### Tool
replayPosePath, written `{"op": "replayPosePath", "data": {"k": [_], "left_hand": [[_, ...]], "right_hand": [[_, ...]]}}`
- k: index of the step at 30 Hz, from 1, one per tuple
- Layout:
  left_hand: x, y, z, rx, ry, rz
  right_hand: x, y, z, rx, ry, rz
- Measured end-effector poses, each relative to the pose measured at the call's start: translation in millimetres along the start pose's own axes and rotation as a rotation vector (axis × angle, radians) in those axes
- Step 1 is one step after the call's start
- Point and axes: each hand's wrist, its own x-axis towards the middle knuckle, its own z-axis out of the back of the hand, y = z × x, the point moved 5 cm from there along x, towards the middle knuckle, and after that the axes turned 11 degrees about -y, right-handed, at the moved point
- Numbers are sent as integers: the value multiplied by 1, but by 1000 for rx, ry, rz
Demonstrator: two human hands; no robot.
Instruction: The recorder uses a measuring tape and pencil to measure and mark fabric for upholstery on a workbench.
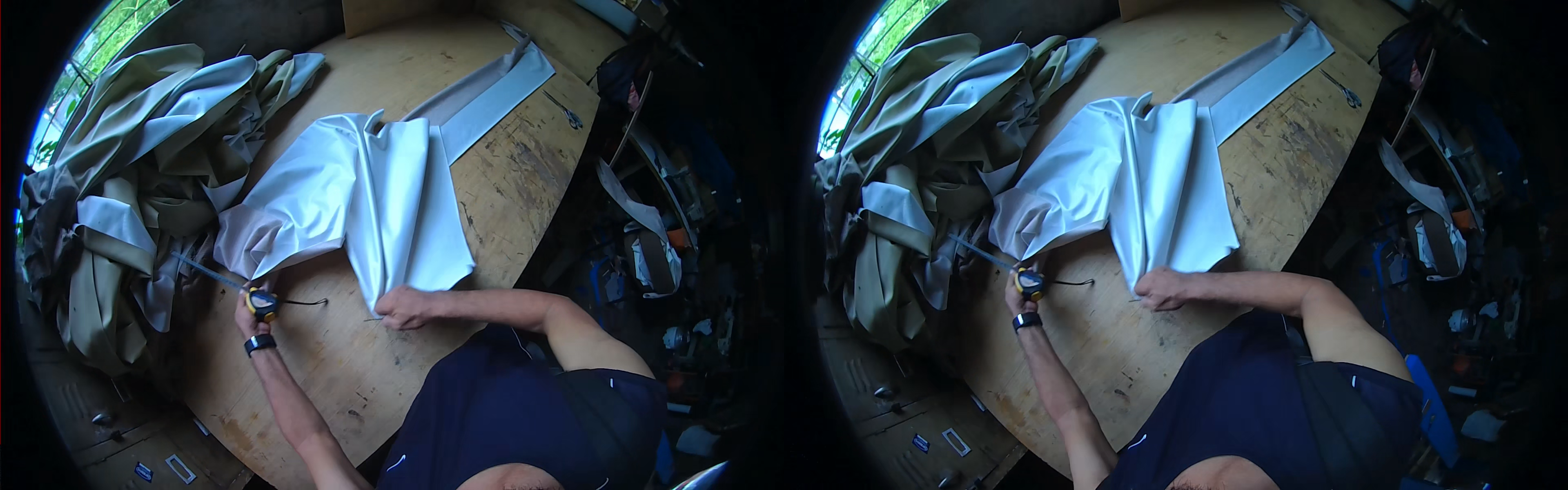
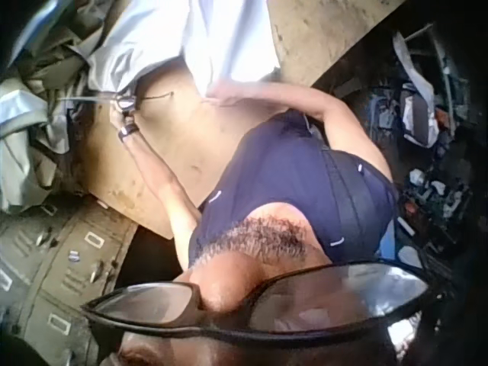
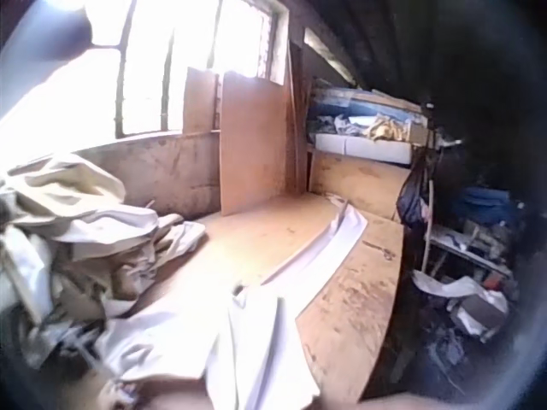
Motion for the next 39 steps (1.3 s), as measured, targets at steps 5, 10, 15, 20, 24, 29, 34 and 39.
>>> {"op": "replayPosePath", "data": {"k": [5,10,15,20,24,29,34,39], "left_hand": [[-83,-107,117,287,-354,-175],[-214,-59,151,772,-379,-229],[-317,45,168,876,-304,-204],[-336,84,190,1116,-499,-273],[-335,95,175,1296,-563,-371],[-330,90,148,1560,-700,-293],[-326,90,158,1410,-540,-207],[-342,83,171,567,-479,67]], "right_hand": [[44,163,-98,742,131,486],[-9,78,-73,465,201,227],[-159,-85,36,21,-178,-455],[-233,-123,88,-193,-425,-557],[-216,-132,89,-304,-554,-430],[-192,-145,69,-275,-580,-413],[-225,-133,61,-26,-475,-529],[-264,-130,91,756,-456,-933]]}}
